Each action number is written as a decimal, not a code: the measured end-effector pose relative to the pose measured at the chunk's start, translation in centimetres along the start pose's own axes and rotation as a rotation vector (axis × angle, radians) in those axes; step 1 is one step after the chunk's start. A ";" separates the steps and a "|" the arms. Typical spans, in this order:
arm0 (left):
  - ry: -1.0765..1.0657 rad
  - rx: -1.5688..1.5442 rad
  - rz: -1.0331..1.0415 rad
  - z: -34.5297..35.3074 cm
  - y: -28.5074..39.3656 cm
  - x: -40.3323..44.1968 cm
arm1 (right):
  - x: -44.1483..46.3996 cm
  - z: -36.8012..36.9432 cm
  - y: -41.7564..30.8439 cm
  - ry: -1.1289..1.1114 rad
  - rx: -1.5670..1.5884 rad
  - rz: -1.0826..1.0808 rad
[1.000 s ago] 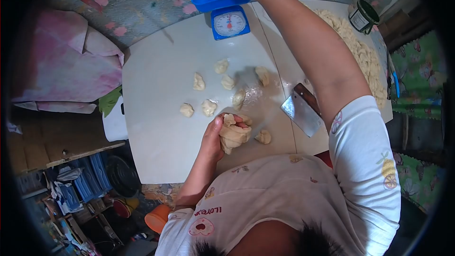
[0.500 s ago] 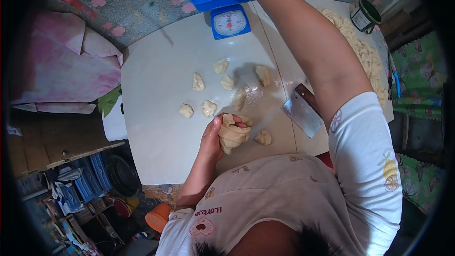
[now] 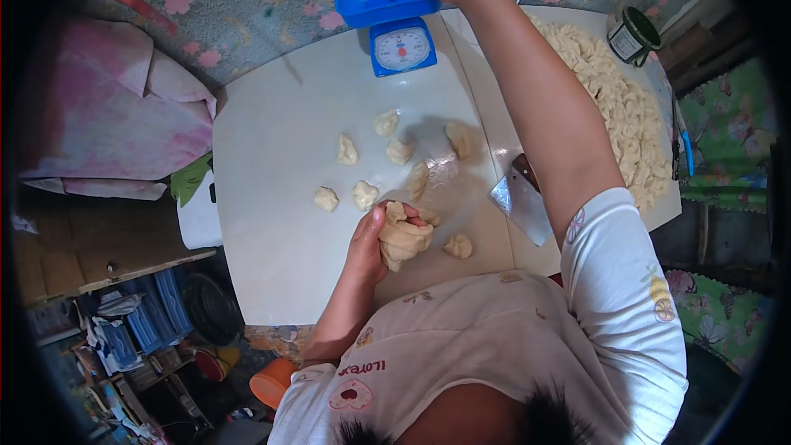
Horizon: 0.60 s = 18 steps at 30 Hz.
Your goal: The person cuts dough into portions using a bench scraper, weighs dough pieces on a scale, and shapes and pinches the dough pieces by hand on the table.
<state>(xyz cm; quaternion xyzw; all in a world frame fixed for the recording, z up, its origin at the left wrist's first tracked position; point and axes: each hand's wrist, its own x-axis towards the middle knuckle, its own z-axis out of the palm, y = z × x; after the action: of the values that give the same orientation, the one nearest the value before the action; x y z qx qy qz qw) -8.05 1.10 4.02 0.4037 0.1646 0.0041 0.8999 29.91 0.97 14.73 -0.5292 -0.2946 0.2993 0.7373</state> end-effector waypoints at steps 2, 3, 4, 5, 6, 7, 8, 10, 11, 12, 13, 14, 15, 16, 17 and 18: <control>-0.015 0.004 -0.006 0.2 -0.1 0.1 | -3.1 1.4 -2.0 0.050 0.303 0.032; -0.027 0.005 -0.009 0.2 -0.2 0.2 | -3.2 1.1 -1.9 0.054 0.301 0.028; -0.037 0.006 -0.011 0.3 -0.2 0.3 | -3.1 0.8 -1.5 0.039 0.338 0.028; -0.040 0.007 -0.010 0.3 -0.3 0.3 | -2.8 0.4 -1.0 0.021 0.377 0.029; -0.039 0.017 -0.016 0.4 -0.3 0.3 | -2.0 -0.5 -0.1 0.020 0.377 0.027; -0.037 0.026 -0.023 0.5 -0.4 0.3 | -1.2 -1.3 0.6 -0.046 0.436 0.022; -0.037 0.028 -0.022 0.6 -0.4 0.2 | -1.2 -1.2 0.4 -0.113 0.495 0.017; -0.030 0.030 -0.018 0.7 -0.4 0.1 | -1.7 -0.9 0.6 -0.023 0.266 -0.063; -0.030 0.031 -0.015 0.8 -0.4 0.0 | -2.3 -0.2 0.1 0.067 0.038 -0.141; -0.022 0.036 -0.008 0.7 -0.4 -0.1 | -2.9 0.6 -1.0 0.065 0.039 -0.142; -0.013 0.040 -0.002 0.7 -0.4 -0.3 | -3.3 1.2 -2.2 0.120 -0.226 -0.058; -0.010 0.041 -0.002 0.7 -0.4 -0.4 | -3.5 1.7 -2.9 0.174 -0.491 0.026; 0.000 0.039 0.006 0.6 -0.4 -0.4 | -2.4 1.0 -1.8 0.172 -0.489 0.026; 0.010 0.037 0.013 0.5 -0.5 -0.5 | -0.5 0.2 -0.2 0.222 -0.860 -0.177; 0.013 0.037 0.012 0.5 -0.5 -0.5 | 0.1 0.5 0.2 0.268 -1.227 -0.387; 0.009 0.042 0.016 0.4 -0.5 -0.6 | 0.4 0.5 0.5 0.267 -1.224 -0.386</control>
<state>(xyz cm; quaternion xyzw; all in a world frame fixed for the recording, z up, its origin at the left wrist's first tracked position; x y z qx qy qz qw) -8.52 0.38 4.08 0.4236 0.1655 0.0097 0.8906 29.74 1.73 14.44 -0.8234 -0.4074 -0.1286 0.3736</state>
